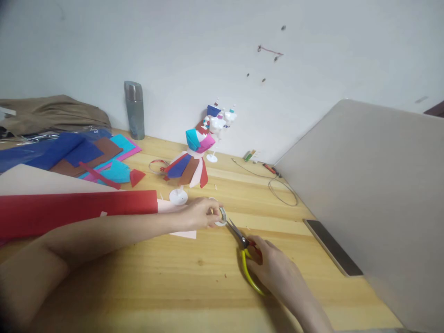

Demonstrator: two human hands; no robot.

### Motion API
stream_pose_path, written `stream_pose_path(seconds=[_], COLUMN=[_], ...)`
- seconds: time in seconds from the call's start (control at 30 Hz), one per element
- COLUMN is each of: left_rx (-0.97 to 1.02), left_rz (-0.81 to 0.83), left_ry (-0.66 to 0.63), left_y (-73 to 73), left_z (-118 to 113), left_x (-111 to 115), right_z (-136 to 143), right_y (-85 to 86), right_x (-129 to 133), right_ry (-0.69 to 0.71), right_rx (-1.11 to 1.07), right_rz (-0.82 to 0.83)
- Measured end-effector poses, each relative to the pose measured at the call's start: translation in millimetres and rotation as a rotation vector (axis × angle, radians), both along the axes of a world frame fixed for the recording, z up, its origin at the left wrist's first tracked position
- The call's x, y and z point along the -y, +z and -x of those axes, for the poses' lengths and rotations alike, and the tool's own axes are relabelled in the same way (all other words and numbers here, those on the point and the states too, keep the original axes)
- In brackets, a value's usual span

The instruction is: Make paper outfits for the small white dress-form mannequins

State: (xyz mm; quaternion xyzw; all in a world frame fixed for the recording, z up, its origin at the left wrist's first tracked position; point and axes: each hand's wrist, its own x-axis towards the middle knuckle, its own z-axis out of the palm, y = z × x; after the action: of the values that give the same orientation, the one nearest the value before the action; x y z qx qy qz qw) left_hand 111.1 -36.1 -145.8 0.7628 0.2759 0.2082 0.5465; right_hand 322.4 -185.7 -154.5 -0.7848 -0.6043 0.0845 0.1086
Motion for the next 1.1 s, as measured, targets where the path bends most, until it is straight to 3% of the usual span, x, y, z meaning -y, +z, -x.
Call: stream_pose_path(seconds=[0.1, 0.23, 0.3, 0.43, 0.5, 0.57, 0.67, 0.77, 0.87, 0.97, 1.1], left_rx=[0.04, 0.064, 0.053, 0.068, 0.073, 0.081, 0.089, 0.034, 0.047, 0.241, 0.445], left_rz=[0.044, 0.378, 0.526, 0.645, 0.686, 0.7, 0.692, 0.676, 0.668, 0.585, 0.409], left_ry=[0.018, 0.047, 0.049, 0.047, 0.059, 0.055, 0.03, 0.031, -0.026, -0.116, -0.09], left_y=[0.7, -7.1, -11.2, -15.6, -16.5, -16.8, -15.8, -10.5, 2.6, 22.1, 45.4], left_z=[-1.4, -7.0, -8.3, -8.0, -7.5, -7.0, -5.5, -3.3, -0.5, 3.3, 9.3], left_x=[-2.1, -7.3, -9.7, -14.1, -16.0, -17.4, -18.4, -17.0, -11.9, -4.5, 3.6], right_z=[-5.1, -12.9, -13.2, -6.5, -2.8, -0.6, -1.2, -5.6, -8.9, -2.2, 25.0], right_y=[3.0, 1.7, 0.4, 0.2, -1.0, -4.4, -12.1, -16.7, -12.0, 5.9, 41.5], right_x=[1.9, 1.1, -1.7, -15.8, -28.9, -45.4, -70.7, -89.2, -96.4, -92.2, -77.3], right_ry=[-0.015, -0.07, -0.117, -0.134, 0.031, 0.31, 0.546, 0.481, 0.356, 0.274, 0.182], right_rx=[-0.071, -0.093, -0.051, 0.122, 0.098, -0.019, -0.134, -0.186, -0.258, -0.392, -0.933], right_rz=[0.019, -0.01, 0.02, -0.013, -0.129, -0.218, -0.163, -0.099, -0.148, -0.248, -0.49])
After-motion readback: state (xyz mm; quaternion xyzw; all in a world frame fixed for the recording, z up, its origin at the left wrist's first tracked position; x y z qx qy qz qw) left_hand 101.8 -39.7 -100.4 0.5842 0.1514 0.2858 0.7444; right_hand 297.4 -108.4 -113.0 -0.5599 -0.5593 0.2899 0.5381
